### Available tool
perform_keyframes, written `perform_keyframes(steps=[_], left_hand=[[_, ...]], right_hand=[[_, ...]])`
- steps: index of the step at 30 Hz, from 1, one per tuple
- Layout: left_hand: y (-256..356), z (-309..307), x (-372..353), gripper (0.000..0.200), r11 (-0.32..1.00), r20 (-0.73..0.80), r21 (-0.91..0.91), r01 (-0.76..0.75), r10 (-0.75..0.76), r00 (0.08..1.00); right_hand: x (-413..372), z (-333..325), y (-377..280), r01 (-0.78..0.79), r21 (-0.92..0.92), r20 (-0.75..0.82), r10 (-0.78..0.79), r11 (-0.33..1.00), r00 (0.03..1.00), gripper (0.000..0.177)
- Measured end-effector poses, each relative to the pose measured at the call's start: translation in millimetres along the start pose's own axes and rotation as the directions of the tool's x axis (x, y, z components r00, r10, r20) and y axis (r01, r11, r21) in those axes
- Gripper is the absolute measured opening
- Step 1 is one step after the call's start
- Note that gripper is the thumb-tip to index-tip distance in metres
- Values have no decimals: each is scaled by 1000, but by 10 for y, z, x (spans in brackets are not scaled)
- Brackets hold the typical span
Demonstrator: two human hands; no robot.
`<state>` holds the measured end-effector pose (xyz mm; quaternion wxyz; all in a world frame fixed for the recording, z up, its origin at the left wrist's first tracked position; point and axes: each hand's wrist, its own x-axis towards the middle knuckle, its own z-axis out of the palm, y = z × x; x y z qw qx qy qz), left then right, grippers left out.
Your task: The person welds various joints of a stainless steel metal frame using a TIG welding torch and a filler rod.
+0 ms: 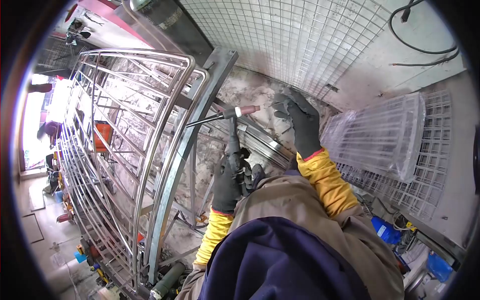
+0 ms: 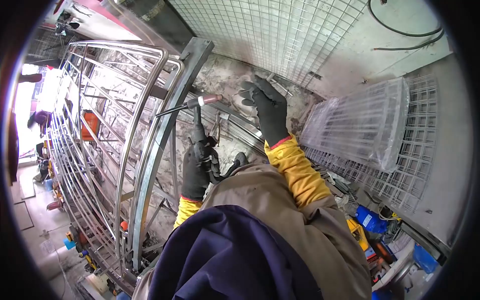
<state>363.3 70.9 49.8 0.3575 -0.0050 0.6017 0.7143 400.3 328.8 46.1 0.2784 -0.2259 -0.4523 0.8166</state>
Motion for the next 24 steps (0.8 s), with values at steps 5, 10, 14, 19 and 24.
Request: perform_keyframes(steps=[5, 10, 14, 19, 24], left_hand=[[-178, -61, 117, 52, 999, 51, 29, 13, -15, 999], [-175, -84, 203, 51, 961, 165, 241, -136, 97, 982], [-160, -44, 198, 50, 964, 169, 223, -143, 106, 980], [-36, 67, 110, 52, 979, 142, -142, 149, -129, 981], [-87, 36, 131, 46, 972, 132, -173, 157, -135, 982]], right_hand=[[-2, 59, 29, 56, 84, -101, -47, 995, 994, 41], [-72, 161, 59, 86, 91, -139, -73, 992, 988, 40], [-95, 183, 128, 144, 71, -113, -136, 987, 984, 38], [-120, 229, 116, 136, 57, -129, -128, 989, 983, 35], [-158, 244, 116, 172, -43, -85, -175, 984, 981, 38]])
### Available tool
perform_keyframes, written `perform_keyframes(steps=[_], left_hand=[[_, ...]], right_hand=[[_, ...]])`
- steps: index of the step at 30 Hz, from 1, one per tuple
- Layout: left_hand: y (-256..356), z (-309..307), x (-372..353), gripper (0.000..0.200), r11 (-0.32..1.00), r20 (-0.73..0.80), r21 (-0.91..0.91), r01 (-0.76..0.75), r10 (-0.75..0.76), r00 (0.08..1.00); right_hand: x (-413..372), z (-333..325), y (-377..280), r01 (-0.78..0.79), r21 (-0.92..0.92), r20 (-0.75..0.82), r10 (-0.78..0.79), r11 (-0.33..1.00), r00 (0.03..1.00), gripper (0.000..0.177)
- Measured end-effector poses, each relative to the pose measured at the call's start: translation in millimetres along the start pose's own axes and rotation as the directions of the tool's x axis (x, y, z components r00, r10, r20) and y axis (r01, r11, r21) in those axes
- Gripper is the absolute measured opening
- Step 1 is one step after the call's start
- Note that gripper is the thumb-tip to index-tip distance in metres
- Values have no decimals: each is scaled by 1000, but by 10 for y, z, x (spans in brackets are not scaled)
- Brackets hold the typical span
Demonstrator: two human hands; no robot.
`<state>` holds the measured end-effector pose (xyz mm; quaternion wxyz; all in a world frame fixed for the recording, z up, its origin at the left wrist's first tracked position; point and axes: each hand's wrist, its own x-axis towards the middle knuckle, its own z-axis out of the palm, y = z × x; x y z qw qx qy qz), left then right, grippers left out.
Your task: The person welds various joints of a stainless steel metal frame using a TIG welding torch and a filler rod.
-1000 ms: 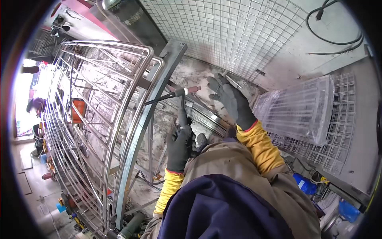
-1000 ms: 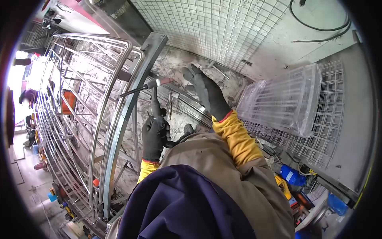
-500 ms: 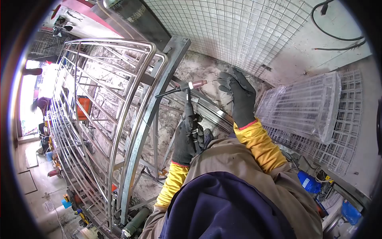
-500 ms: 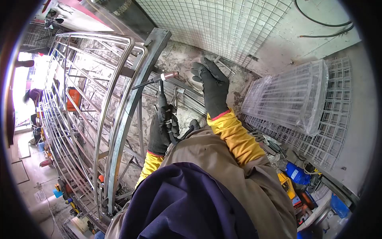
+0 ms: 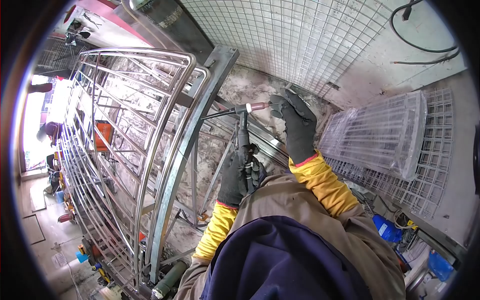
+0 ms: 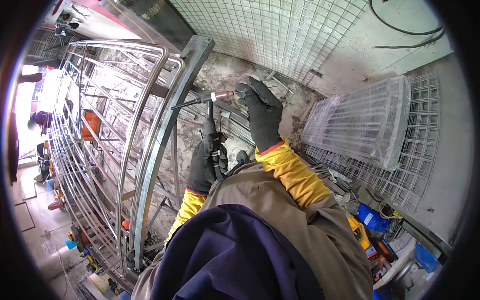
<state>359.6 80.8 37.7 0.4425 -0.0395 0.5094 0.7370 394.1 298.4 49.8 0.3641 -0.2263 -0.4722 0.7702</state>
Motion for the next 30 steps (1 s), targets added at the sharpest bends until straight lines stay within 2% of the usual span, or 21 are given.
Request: perform_keyframes(steps=[2, 4, 7, 9, 10, 12, 13, 14, 16, 17, 18, 19, 21, 22, 23, 25, 27, 30], left_hand=[[47, 39, -15, 40, 999, 28, -29, 18, -18, 999], [50, 102, -17, 36, 997, -42, 80, 3, 0, 999], [48, 171, -9, 33, 998, -67, 55, 41, -37, 997], [5, 188, 8, 33, 998, -97, 53, 28, -23, 995], [-12, 189, 23, 33, 998, -115, 51, 28, -22, 993], [-4, 191, 17, 35, 999, -101, 35, 11, -7, 995], [13, 198, 8, 36, 999, -99, 28, 20, -17, 995], [36, 200, -6, 37, 999, -96, 22, 30, -28, 995], [77, 184, -34, 38, 999, -110, 36, 32, -28, 994], [87, 177, -42, 38, 999, -92, 4, 51, -50, 994], [91, 178, -45, 38, 997, -71, -28, 71, -73, 995], [80, 170, -36, 38, 997, -71, -29, 66, -68, 995], [27, 119, -1, 36, 982, -40, 188, -6, 14, 999], [-15, 90, 10, 36, 982, -42, 188, -11, 19, 999], [-66, 62, 17, 36, 934, 1, 335, -125, 133, 991], [-13, 116, -9, 35, 851, 62, 469, -238, 237, 970], [60, 193, -22, 35, 983, -34, 183, 2, 4, 999], [57, 214, -7, 35, 981, -50, 183, 58, -50, 997]], right_hand=[[-5, 17, 32, -8, 25, -15, 8, 1000, 1000, 38], [-11, 19, 103, -15, 50, -28, 16, 999, 999, 38], [7, 38, 203, -56, 55, -70, 59, 997, 996, 38], [1, 52, 183, -46, -22, -15, 46, 999, 999, 45], [-16, 86, 159, -48, -10, 0, 48, 999, 999, 45], [-76, 112, 76, 13, 14, -11, -13, 1000, 1000, 56], [-93, 143, -37, -19, 0, -31, 19, 1000, 999, 67], [-107, 153, -197, -102, -62, -163, 91, 993, 982, 69], [6, -177, 57, -118, 153, -191, 147, 981, 971, 68], [34, -256, 123, -101, 226, -216, 151, 969, 965, 61], [56, -314, 114, -100, 226, -212, 149, 969, 966, 61], [80, -367, 98, -146, 252, -153, 188, 957, 970, 58], [149, -449, 87, -234, 293, -12, 248, 927, 969, 54], [150, -454, 102, -234, 294, -7, 247, 927, 969, 54], [129, -464, 112, -270, 329, 21, 279, 905, 960, 52], [87, -442, 123, -304, 362, 51, 307, 881, 950, 50], [56, -450, 206, -372, 427, 218, 305, 824, 927, 51], [1, -321, 193, -463, 450, 304, 356, 764, 884, 48]])
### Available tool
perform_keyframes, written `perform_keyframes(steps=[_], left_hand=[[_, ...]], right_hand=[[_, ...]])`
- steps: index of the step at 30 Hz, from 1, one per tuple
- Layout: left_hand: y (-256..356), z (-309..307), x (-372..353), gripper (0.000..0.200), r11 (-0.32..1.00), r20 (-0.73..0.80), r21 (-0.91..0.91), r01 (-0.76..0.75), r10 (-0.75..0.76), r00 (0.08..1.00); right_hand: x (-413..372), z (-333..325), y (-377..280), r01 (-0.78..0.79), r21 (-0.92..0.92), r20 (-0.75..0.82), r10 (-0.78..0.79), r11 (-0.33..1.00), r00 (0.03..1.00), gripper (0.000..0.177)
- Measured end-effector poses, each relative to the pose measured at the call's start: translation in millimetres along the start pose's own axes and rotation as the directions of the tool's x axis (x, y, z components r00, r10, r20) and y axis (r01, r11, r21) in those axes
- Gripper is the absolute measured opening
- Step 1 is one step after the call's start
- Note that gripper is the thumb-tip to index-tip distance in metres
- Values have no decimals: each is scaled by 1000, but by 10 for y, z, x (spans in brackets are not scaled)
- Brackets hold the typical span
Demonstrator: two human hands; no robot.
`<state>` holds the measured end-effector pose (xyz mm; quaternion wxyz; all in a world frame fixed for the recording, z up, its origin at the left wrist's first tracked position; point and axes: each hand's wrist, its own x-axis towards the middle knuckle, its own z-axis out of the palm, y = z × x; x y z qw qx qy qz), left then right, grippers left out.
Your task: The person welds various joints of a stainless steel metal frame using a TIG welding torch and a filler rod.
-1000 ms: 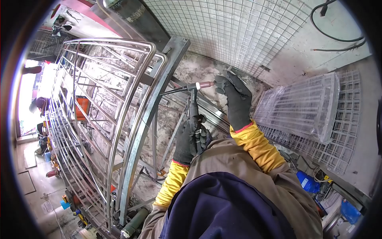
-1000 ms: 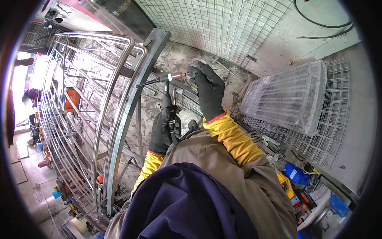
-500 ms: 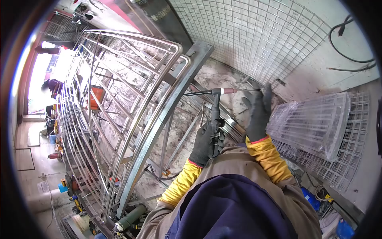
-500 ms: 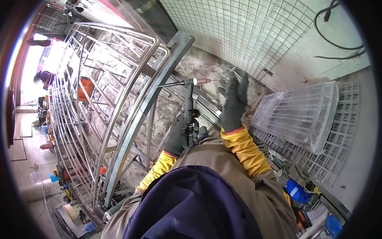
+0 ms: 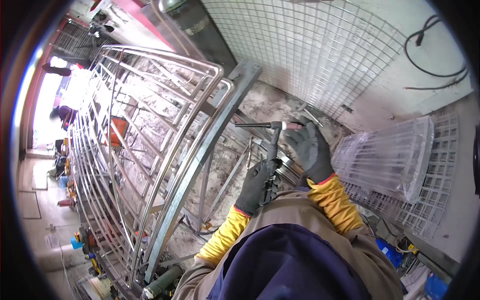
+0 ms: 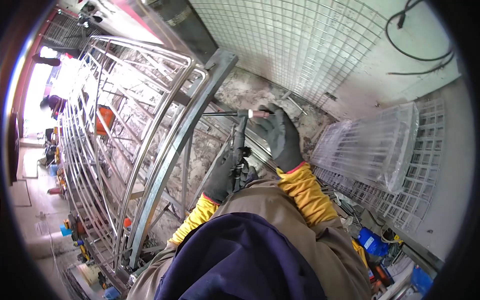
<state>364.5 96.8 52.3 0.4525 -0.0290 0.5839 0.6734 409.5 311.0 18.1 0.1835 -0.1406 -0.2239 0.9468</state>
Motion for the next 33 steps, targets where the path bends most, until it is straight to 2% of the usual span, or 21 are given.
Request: perform_keyframes(steps=[1, 2, 4, 5, 8, 13, 16, 17, 19, 20, 21, 23, 25, 28, 30, 31, 32, 33], left_hand=[[4, -7, 3, 37, 999, 24, -30, 15, -14, 1000], [-2, -20, -3, 39, 998, 46, -59, 34, -31, 998], [-38, -17, 9, 42, 990, 56, -144, -5, 13, 998], [-32, -11, -10, 44, 983, 69, -182, -4, 17, 997], [21, -14, -57, 48, 992, 160, -128, -9, 29, 987], [-97, -136, 7, 52, 995, 146, -96, -8, 22, 989], [-121, -177, 3, 44, 992, 177, -123, -22, 43, 983], [-140, -189, 6, 44, 972, 179, 139, -191, 165, 970], [-142, -181, 7, 44, 856, 216, 388, -343, 277, 936], [-134, -162, 2, 52, 968, 197, 144, -207, 177, 964], [-120, -143, -8, 62, 993, 204, -111, -51, 73, 976], [-68, -113, -49, 62, 995, 195, -85, -52, 67, 979], [-60, -111, -55, 63, 997, 184, -59, -54, 64, 981], [-80, -109, -51, 63, 990, 208, -140, -18, 47, 977], [-91, -81, -83, 46, 982, 221, -138, -132, 161, 962], [-121, -104, -55, 44, 938, 304, -342, -47, 158, 940], [-143, -114, -38, 44, 941, 307, -335, -46, 155, 939], [-167, -118, -23, 45, 969, 261, -202, -142, 193, 946]], right_hand=[[-16, 18, 34, 17, 18, 32, -18, 1000, 999, 45], [-26, 21, 48, -8, 125, 133, -8, 992, 991, 42], [7, 23, 80, -69, 184, 176, 36, 980, 984, 41], [-5, 39, 87, -50, 195, 205, 10, 980, 979, 40], [21, 34, 128, -107, 270, 250, 38, 957, 968, 44], [-4, 88, 163, -110, 253, 222, 53, 961, 974, 45], [-20, 118, 187, -88, 247, 215, 34, 965, 976, 44], [-26, 126, 195, -80, 252, 203, 29, 964, 979, 43], [-36, 179, 193, -84, 257, 198, 33, 963, 980, 44], [-41, 193, 190, -89, 260, 195, 38, 961, 980, 44], [-38, 174, 197, -88, 260, 195, 37, 962, 980, 44], [-23, 128, 225, -120, 325, 261, 33, 938, 965, 46], [-53, 176, 189, -117, 328, 256, 31, 937, 966, 47], [-115, 319, 109, -94, 309, 230, 22, 946, 973, 46], [-99, 383, 158, -73, 293, 214, 8, 953, 977, 45], [-72, 390, 237, -16, 149, 167, -9, 989, 986, 49], [-61, 380, 309, 35, -2, 120, -34, 999, 992, 54], [-97, 425, 341, 4, -12, 76, -3, 1000, 997, 67]])
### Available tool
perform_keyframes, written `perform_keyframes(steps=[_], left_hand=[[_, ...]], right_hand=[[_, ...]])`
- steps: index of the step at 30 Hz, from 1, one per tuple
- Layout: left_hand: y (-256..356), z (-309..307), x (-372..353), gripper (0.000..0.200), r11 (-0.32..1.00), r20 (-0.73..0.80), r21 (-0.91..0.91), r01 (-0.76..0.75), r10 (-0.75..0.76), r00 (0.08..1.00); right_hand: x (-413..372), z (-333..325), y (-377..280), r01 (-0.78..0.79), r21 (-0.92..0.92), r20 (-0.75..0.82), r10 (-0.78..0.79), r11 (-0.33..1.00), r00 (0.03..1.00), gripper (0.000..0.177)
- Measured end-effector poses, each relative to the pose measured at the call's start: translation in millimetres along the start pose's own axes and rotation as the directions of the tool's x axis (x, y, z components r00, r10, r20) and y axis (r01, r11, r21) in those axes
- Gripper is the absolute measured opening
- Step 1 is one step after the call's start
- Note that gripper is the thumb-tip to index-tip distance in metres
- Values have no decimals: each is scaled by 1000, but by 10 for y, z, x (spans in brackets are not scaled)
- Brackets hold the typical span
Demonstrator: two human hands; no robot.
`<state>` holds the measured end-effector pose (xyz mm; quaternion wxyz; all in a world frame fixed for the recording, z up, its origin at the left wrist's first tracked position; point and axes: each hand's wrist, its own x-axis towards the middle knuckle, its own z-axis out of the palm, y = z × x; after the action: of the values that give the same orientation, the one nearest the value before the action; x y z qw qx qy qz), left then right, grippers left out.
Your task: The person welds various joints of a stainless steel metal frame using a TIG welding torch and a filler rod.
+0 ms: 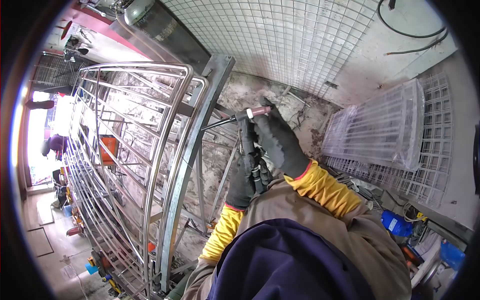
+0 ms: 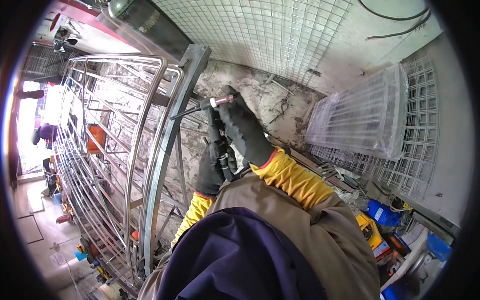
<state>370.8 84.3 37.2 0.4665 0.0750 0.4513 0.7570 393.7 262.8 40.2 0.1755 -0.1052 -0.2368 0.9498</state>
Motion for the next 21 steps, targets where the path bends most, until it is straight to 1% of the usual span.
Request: perform_keyframes(steps=[1, 2, 3, 4, 6, 7, 8, 9, 10, 12, 13, 14, 16, 18, 19, 20, 21], left_hand=[[-36, -27, 8, 46, 986, -32, 158, -47, 52, 998], [-119, -113, 22, 47, 513, 133, 791, -334, 389, 912], [-187, -173, 24, 47, 509, 136, 793, -335, 389, 911], [-242, -218, 17, 47, 595, 95, 745, -302, 354, 931], [-292, -354, 11, 42, 675, 49, 702, -228, 273, 961], [-316, -420, 9, 41, 711, 26, 678, -188, 232, 972], [-443, -561, -13, 40, 448, 170, 833, -325, 352, 920], [-474, -573, -23, 40, 298, 252, 876, -378, 385, 888], [-508, -589, -32, 40, 139, 332, 897, -420, 415, 847], [-502, -549, -65, 39, 408, 231, 834, -372, 354, 906], [-462, -479, -79, 39, 760, 85, 612, -219, 213, 973], [-436, -427, -83, 39, 895, 16, 433, -108, 112, 994], [-405, -389, -98, 38, 957, -25, 288, -19, 28, 999], [-402, -376, -90, 38, 965, -30, 263, 0, 8, 1000], [-407, -376, -83, 38, 965, -38, 262, 5, 5, 999], [-422, -381, -76, 38, 964, -50, 264, 8, 5, 999], [-445, -392, -62, 38, 961, -70, 276, 9, 11, 997]], right_hand=[[-7, 63, 57, 98, 22, 101, -100, 995, 990, 75], [-82, 113, 89, 112, -83, 4, -112, 990, 994, 71], [-156, 338, -9, 113, -186, -91, -132, 976, 987, 68], [-162, 373, -8, 115, -183, -88, -133, 976, 987, 68], [-157, 420, 0, 133, -352, -75, -170, 926, 983, 86], [-160, 470, -28, 132, -350, -75, -168, 927, 983, 86], [-172, 531, -76, 172, -351, -44, -199, 920, 979, 88], [-179, 557, -101, 211, -352, -14, -231, 912, 973, 89], [-171, 544, -86, 206, -352, -18, -226, 913, 974, 89], [-148, 515, -62, 265, -356, 41, -269, 896, 962, 91], [-156, 512, -62, 261, -356, 37, -266, 897, 963, 91], [-162, 524, -71, 257, -389, 23, -269, 885, 963, 91], [-160, 523, -76, 250, -423, 10, -271, 871, 963, 92], [-153, 499, -70, 331, -464, 73, -337, 822, 939, 91], [-123, 456, -46, 328, -466, 71, -335, 822, 939, 91], [-80, 390, -9, 391, -549, 96, -409, 739, 908, 90], [-70, 377, -21, 420, -589, 114, -443, 691, 889, 89]])
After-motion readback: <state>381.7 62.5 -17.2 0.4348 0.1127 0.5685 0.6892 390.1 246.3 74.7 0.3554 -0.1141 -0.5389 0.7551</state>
